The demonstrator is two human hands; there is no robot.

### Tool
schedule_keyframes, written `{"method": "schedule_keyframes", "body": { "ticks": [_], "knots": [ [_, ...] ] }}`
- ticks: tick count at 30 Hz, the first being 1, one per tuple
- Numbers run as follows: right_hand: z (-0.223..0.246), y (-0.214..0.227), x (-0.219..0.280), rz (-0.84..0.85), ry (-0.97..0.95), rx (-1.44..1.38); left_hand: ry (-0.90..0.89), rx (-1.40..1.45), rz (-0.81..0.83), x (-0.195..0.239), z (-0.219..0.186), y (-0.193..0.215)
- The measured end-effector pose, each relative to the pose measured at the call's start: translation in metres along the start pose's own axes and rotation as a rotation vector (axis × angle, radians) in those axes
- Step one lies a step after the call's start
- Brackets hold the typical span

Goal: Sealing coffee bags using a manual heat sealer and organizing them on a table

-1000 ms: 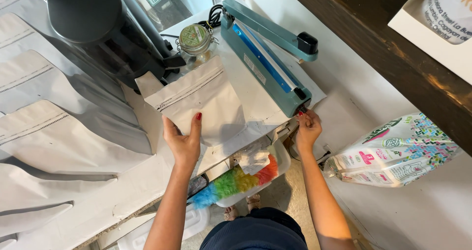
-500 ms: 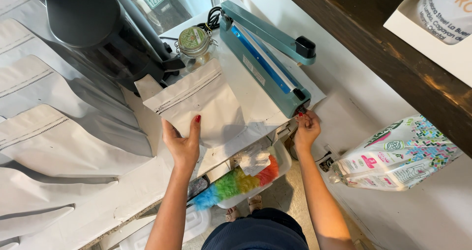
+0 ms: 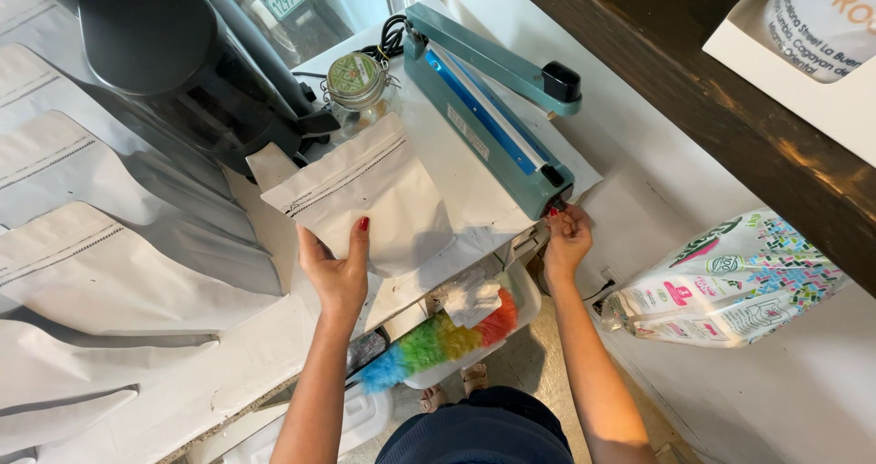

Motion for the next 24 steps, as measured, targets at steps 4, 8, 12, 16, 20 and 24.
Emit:
{"method": "schedule_keyframes", "body": {
  "ticks": [4,8,12,16,20,24],
  "knots": [
    [-0.001,0.000,0.001,0.003,-0.005,0.006,-0.001,-0.006,0.004,0.000,-0.002,-0.001],
    [0.010,-0.001,0.007,-0.006,-0.007,-0.006,0.007,-0.003,0.002,-0.001,-0.008,-0.002],
    [0.007,-0.001,0.007,-0.004,-0.012,-0.019,0.005,-0.006,-0.001,0.002,0.003,0.001],
    [0.012,-0.002,0.008,-0.012,-0.003,-0.028,0.003,-0.008,0.002,0.001,0.000,-0.001],
    [0.013,-0.003,0.008,-0.019,0.006,-0.022,-0.012,-0.017,0.001,0.004,0.011,0.004],
    [0.008,-0.002,0.008,-0.014,0.009,-0.008,-0.019,-0.019,0.003,0.002,0.007,0.004]
  ]
}}
Point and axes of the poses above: each hand's wrist, its own x-axis away from the middle knuckle, its own y-axis out of the back of the hand, z = x × y, the point moved 7 cm from there along -x, towards the middle knuckle, and after that the axes turned 11 degrees about x, right-handed, at the moved point
